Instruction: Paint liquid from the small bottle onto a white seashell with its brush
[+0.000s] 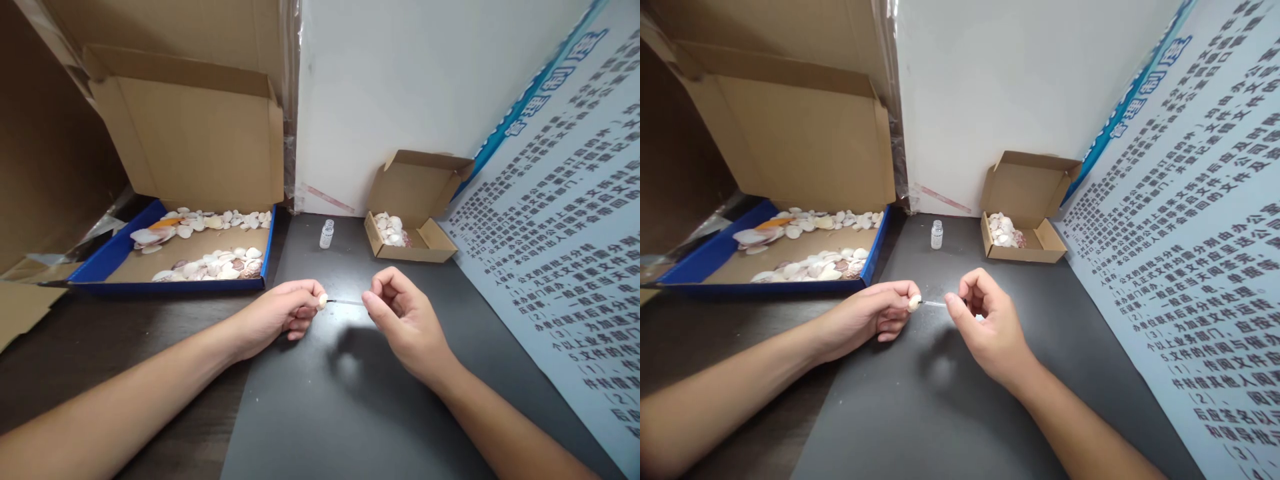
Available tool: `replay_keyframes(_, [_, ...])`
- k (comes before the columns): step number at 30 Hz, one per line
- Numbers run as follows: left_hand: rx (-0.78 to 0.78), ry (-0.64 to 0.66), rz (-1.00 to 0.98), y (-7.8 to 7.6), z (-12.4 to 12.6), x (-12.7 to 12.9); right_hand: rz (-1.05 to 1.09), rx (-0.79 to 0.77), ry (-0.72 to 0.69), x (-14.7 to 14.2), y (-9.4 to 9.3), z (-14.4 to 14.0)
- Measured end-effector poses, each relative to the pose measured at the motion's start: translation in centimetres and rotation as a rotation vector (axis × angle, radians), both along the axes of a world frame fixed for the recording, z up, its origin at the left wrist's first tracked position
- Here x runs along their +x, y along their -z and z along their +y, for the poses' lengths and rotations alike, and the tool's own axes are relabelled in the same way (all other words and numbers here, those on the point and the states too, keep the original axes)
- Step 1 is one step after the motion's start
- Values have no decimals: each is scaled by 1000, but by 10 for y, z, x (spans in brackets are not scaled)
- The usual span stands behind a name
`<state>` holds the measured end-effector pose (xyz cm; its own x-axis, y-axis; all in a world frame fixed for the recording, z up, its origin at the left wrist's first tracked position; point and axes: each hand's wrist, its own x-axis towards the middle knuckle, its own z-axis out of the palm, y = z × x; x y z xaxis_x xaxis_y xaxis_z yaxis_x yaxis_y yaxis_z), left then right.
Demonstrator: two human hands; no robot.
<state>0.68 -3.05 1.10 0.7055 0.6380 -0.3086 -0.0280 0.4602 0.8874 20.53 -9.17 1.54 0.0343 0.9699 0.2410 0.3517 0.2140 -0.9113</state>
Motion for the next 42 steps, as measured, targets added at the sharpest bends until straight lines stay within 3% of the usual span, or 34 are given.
replay_keyframes(6, [0, -21, 7, -1, -1, 1, -86, 17, 44, 0, 0, 0])
replay_keyframes(11, [11, -40, 2, -2, -1, 1, 38, -17, -43, 0, 1, -1])
replay_keyframes(16, [0, -42, -19, -2, 0, 0, -49, 3, 21, 0, 1, 0])
replay_keyframes(20, [-24, -50, -29, -1, 0, 0, 64, -15, -47, 0, 2, 0])
replay_keyframes(25, [-45, -64, -47, -1, 0, 0, -77, 13, 29, 1, 2, -1])
replay_keyframes(30, [-53, -78, -56, -2, 0, 0, 26, -19, -31, 1, 3, -1])
replay_keyframes(35, [-49, -69, -67, -1, 0, -1, -95, 1, 30, 0, 3, 1])
replay_keyframes(42, [-41, -83, -80, -2, 0, 0, -42, -35, -3, 1, 3, 1])
